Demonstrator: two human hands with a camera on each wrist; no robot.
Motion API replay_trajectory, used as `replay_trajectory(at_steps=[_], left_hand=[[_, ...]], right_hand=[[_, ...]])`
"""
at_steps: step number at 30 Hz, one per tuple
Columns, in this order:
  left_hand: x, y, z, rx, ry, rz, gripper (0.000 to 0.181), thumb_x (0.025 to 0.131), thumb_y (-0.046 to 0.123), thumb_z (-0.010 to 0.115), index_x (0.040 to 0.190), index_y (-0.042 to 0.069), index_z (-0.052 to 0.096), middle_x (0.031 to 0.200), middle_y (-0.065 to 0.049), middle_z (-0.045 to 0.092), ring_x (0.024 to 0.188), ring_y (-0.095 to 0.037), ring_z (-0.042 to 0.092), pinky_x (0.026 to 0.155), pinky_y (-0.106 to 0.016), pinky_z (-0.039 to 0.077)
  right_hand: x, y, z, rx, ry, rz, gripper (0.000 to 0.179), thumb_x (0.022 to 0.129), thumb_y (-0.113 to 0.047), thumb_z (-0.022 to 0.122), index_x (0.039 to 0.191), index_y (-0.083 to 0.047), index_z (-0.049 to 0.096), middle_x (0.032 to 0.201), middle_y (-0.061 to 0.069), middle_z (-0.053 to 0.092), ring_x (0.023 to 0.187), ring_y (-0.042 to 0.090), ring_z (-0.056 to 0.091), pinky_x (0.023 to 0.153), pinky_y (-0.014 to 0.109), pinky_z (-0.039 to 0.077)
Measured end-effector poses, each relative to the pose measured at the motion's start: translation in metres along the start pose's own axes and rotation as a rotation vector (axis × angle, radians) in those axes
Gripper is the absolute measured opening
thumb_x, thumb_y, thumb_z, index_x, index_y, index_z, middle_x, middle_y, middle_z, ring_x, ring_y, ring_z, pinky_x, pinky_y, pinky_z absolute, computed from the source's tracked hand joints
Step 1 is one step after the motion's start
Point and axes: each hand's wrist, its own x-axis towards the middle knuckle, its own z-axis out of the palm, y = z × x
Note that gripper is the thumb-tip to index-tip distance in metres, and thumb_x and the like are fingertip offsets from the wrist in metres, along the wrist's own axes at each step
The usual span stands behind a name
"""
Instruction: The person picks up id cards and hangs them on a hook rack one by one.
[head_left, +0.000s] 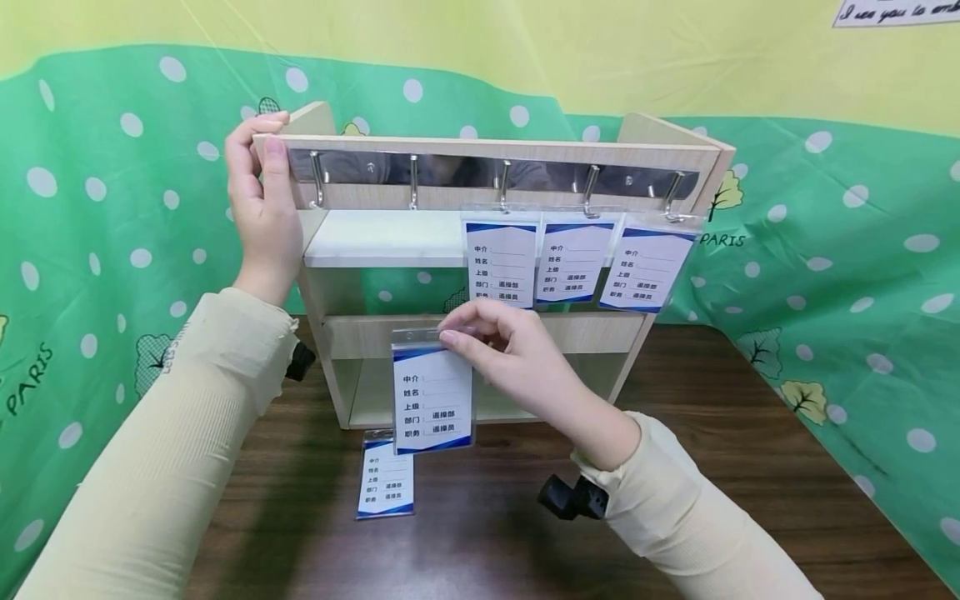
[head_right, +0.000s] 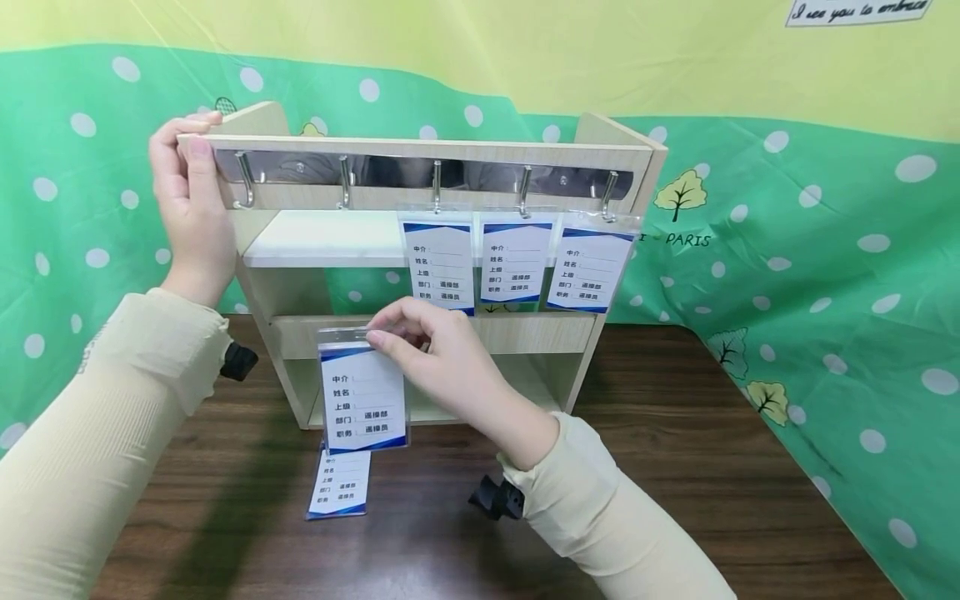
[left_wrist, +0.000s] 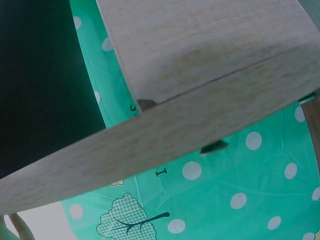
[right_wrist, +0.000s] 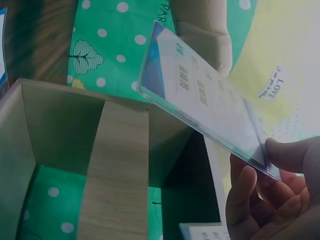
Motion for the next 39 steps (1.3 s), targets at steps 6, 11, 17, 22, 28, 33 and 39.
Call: replay_trajectory(at_steps=[6, 11, 17, 22, 28, 33, 39], left_hand=[[0.001, -0.001, -0.001, 0.001, 0.000, 0.002, 0.021, 0.104, 0.011, 0.039, 0.117, 0.013, 0.054, 0.124, 0.001, 0.057, 0.108, -0.013, 0.054, 0.094, -0.024, 0.041], [0.001, -0.004, -0.002, 0.031, -0.003, 0.004, 0.022, 0.104, 0.012, 0.039, 0.119, 0.013, 0.054, 0.127, 0.001, 0.056, 0.106, -0.013, 0.053, 0.093, -0.024, 0.041], [0.000, -0.005, -0.003, 0.050, -0.009, 0.022, 0.022, 0.104, 0.013, 0.039, 0.120, 0.013, 0.054, 0.128, 0.000, 0.056, 0.107, -0.013, 0.054, 0.094, -0.025, 0.042], [0.000, -0.005, -0.005, 0.078, -0.040, 0.073, 0.022, 0.105, 0.015, 0.039, 0.121, 0.014, 0.054, 0.127, 0.001, 0.057, 0.109, -0.015, 0.054, 0.094, -0.026, 0.043], [-0.001, -0.003, -0.004, 0.075, -0.027, 0.061, 0.022, 0.105, 0.015, 0.040, 0.121, 0.014, 0.055, 0.129, 0.001, 0.057, 0.109, -0.015, 0.054, 0.095, -0.026, 0.042], [-0.001, -0.005, -0.005, 0.084, -0.034, 0.080, 0.022, 0.105, 0.016, 0.040, 0.121, 0.015, 0.055, 0.128, 0.001, 0.058, 0.108, -0.015, 0.055, 0.094, -0.026, 0.043], [0.001, -0.007, -0.006, 0.083, -0.041, 0.100, 0.022, 0.105, 0.017, 0.040, 0.122, 0.016, 0.055, 0.126, 0.001, 0.058, 0.108, -0.016, 0.055, 0.093, -0.028, 0.044]], right_hand=[[0.007, -0.010, -0.005, -0.045, 0.011, -0.052, 0.010, 0.096, -0.012, 0.064, 0.103, -0.008, 0.070, 0.070, 0.004, 0.060, 0.056, 0.018, 0.049, 0.052, 0.024, 0.040], [0.013, -0.013, -0.008, -0.088, 0.013, -0.119, 0.010, 0.096, -0.012, 0.064, 0.103, -0.008, 0.070, 0.073, 0.003, 0.063, 0.060, 0.017, 0.048, 0.056, 0.025, 0.040], [0.023, -0.017, -0.012, -0.112, 0.005, -0.159, 0.010, 0.096, -0.012, 0.064, 0.103, -0.007, 0.070, 0.075, 0.004, 0.066, 0.056, 0.017, 0.052, 0.051, 0.026, 0.045], [0.031, -0.023, -0.018, -0.094, 0.030, -0.122, 0.010, 0.096, -0.012, 0.064, 0.103, -0.006, 0.069, 0.075, 0.008, 0.069, 0.050, 0.021, 0.052, 0.046, 0.033, 0.049], [0.041, -0.031, -0.027, -0.128, 0.025, -0.074, 0.012, 0.097, -0.014, 0.064, 0.105, -0.005, 0.067, 0.078, 0.010, 0.072, 0.048, 0.024, 0.056, 0.050, 0.032, 0.049], [0.050, -0.040, -0.032, -0.190, 0.015, -0.056, 0.016, 0.101, -0.017, 0.058, 0.112, -0.009, 0.066, 0.080, 0.009, 0.071, 0.051, 0.026, 0.059, 0.052, 0.029, 0.046], [0.062, -0.050, -0.033, -0.214, 0.055, -0.070, 0.020, 0.102, -0.016, 0.054, 0.116, -0.008, 0.066, 0.081, 0.011, 0.068, 0.055, 0.032, 0.061, 0.054, 0.031, 0.050]])
